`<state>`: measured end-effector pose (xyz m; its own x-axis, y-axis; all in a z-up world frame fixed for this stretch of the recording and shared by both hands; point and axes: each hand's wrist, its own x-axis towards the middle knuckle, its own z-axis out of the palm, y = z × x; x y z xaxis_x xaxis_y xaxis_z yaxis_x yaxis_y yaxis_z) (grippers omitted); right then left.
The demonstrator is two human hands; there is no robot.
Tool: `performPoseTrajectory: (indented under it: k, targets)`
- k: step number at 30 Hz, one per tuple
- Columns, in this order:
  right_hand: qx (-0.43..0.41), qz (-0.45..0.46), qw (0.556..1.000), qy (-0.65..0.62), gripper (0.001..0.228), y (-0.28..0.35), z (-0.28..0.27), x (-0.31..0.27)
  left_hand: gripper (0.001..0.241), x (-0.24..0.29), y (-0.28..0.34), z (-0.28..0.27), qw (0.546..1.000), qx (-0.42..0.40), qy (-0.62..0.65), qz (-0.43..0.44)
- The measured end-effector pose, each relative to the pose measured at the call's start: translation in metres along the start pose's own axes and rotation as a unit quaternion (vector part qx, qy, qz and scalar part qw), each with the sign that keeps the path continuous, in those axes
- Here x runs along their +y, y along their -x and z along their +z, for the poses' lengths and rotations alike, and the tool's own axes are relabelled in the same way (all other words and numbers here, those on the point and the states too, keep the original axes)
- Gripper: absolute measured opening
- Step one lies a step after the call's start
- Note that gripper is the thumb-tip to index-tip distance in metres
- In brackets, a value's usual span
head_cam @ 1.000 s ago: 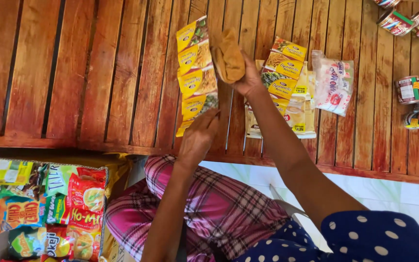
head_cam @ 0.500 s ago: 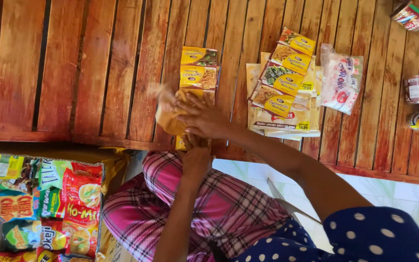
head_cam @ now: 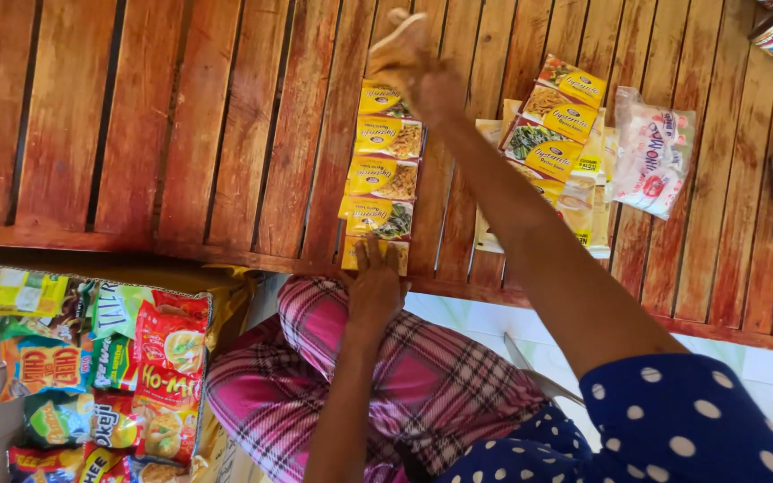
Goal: Organizing and packing various snack and instant noodle packets into a cardboard box on the floor.
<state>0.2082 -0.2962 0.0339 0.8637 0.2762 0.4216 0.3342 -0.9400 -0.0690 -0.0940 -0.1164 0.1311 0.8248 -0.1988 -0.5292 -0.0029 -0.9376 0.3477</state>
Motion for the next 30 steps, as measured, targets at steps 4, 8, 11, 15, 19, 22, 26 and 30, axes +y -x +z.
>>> performPoseTrajectory:
  k: [4, 8, 11, 15, 19, 22, 26, 30]
  targets:
    - [-0.059, 0.120, 0.983, -0.123, 0.044, 0.013, -0.045, -0.003, 0.087, 0.008, -0.005, -0.011, 0.999, 0.033, 0.037, 0.011]
    - [-0.077, -0.078, 0.980, -0.169, 0.046, 0.070, -0.085, -0.064, 0.064, -0.015, -0.030, 0.020, 0.969, 0.191, 0.153, 0.043]
    - [-0.068, -0.132, 0.972, -0.180, 0.056, 0.106, -0.091, -0.094, 0.049, -0.020, -0.035, 0.014, 0.957, 0.229, 0.177, -0.005]
    - [-0.150, -0.206, 0.918, -0.305, 0.058, 0.155, -0.109, -0.108, 0.040, -0.049, -0.058, 0.055, 0.984, 0.094, 0.127, -0.081]
    - [-0.193, -0.177, 0.932, -0.251, 0.050, 0.137, -0.130, -0.057, 0.042, -0.019, -0.029, 0.009, 0.963, 0.158, 0.197, -0.089]
    - [-0.165, -0.007, 0.955, -0.245, 0.029, 0.084, -0.157, -0.018, 0.040, -0.023, -0.031, 0.016, 0.945, 0.300, 0.129, -0.004]
    - [-0.128, 0.018, 0.989, -0.066, 0.036, 0.045, -0.086, 0.028, 0.047, -0.016, -0.032, 0.009, 0.925, 0.353, 0.138, 0.023]
    - [-0.098, 0.071, 0.971, -0.205, 0.058, 0.023, 0.006, 0.021, 0.037, -0.014, -0.018, 0.002, 0.894, 0.381, 0.227, 0.058]
